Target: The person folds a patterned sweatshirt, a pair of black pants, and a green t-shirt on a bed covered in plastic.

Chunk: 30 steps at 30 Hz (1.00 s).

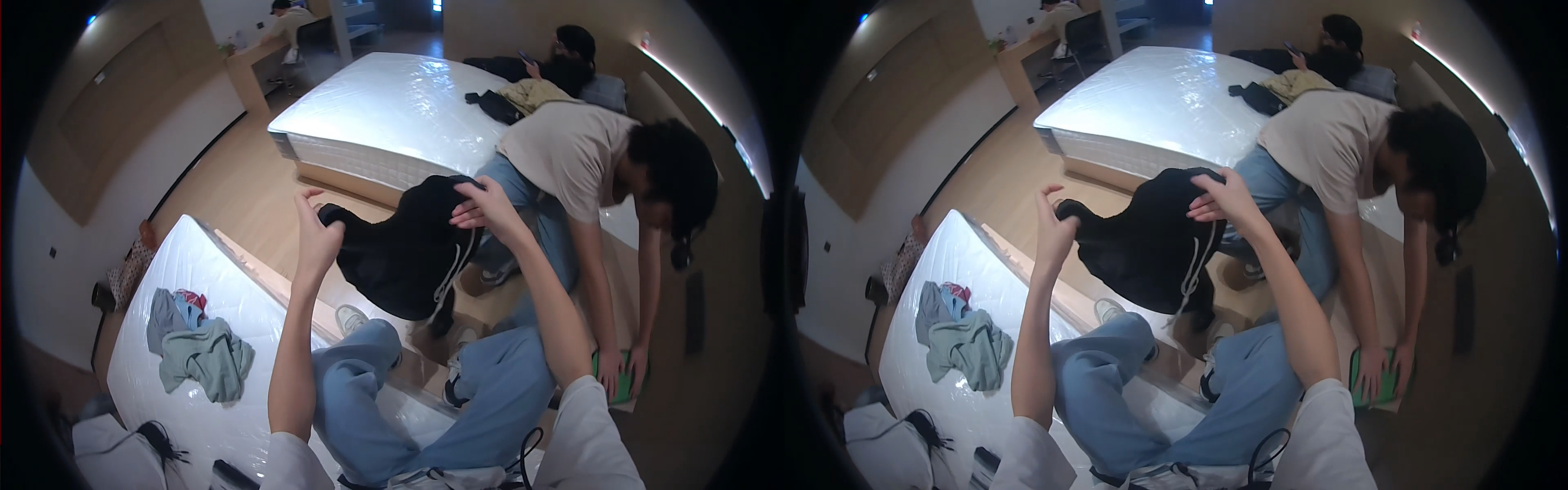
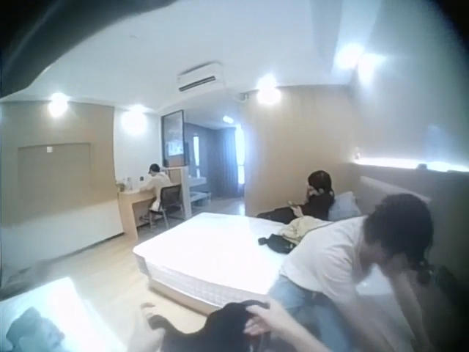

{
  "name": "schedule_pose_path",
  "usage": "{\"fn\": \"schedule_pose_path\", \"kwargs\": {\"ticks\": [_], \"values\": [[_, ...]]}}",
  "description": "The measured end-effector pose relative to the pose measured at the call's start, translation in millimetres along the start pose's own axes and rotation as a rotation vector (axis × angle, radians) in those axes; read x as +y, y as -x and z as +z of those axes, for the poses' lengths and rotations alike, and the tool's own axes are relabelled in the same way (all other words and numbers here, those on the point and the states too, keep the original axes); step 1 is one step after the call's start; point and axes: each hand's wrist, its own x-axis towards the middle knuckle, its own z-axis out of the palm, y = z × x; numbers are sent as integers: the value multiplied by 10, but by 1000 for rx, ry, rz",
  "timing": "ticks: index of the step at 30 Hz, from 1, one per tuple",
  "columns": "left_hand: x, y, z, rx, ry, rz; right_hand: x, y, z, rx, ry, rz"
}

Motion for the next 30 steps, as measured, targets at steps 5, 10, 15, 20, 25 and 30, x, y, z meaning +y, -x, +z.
{"fn": "schedule_pose_path", "kwargs": {"ticks": [5,10,15,20,25,30], "values": [[-153,138,29,-94,-463,502,283,-37,-406,193,766,8],[-435,187,-172,-146,-663,242,630,-67,-554,-2,1265,317],[-784,54,-265,-123,294,-531,691,-10,-245,-418,1216,-314],[-577,155,-87,46,861,-788,607,135,95,-500,1143,-151],[-435,143,-69,-170,941,-795,547,209,269,-122,1161,-242],[-600,203,-39,-257,906,-922,711,85,-148,-151,1310,-277]]}}
